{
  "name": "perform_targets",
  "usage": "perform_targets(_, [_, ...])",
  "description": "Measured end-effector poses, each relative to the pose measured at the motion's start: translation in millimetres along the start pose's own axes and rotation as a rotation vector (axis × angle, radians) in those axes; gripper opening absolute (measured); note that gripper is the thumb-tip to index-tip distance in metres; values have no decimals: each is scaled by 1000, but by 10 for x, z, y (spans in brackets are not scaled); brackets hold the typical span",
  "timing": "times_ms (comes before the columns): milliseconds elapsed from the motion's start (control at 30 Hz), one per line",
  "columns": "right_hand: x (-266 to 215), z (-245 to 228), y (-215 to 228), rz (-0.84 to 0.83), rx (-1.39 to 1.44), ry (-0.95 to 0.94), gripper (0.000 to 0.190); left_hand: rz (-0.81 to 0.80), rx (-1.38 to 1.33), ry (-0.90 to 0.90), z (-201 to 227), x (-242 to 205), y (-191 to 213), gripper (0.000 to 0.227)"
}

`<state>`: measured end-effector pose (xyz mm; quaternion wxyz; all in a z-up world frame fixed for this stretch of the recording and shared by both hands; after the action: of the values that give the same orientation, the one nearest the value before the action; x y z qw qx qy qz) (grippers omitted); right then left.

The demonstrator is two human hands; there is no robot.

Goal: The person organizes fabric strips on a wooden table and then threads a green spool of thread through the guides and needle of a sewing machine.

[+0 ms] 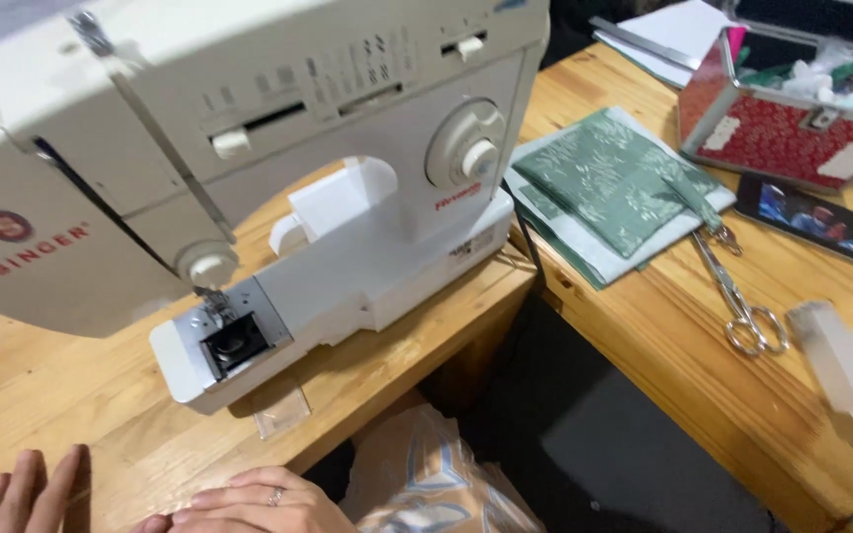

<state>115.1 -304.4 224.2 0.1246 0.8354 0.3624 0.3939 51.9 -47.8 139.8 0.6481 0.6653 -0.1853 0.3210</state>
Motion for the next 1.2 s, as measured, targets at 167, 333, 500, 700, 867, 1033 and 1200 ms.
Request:
perform_targets(167, [5,112,-79,-5,-47,-10,39,91,9,177,-171,-260,-144,119])
perform_targets(333, [-3,182,-251,39,-231,129,37,117,53,25,280,177,264,105])
perform_targets(500, [-79,628,-491,52,-277,162,31,188,-163,93,757,436,766,63])
perform_targets(700, [229,-49,565,496,-398,164,16,130,-522,-124,1311,471,705,45])
perform_targets(867, [148,184,969,450,-478,-71,10,53,-646,22,1505,745,874,30])
perform_targets(1033, [168,41,1079,524,-497,-100,9,176,-676,-47,1576,1057,1212,24])
perform_targets(1200, [233,-14,1237,533,-525,-118,12,334,-665,-144,1599,1444,1574,28])
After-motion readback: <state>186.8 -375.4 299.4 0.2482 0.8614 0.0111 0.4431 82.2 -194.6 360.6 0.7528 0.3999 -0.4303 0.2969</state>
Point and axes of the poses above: each hand's wrist, its own x-axis towards the middle knuckle, its own y-axis out of the back of the hand, z = x × y, the point moved 8 cm from there along x, towards the middle knuckle, and after that the axes turned 12 degrees about -x, right-handed, at the moved point
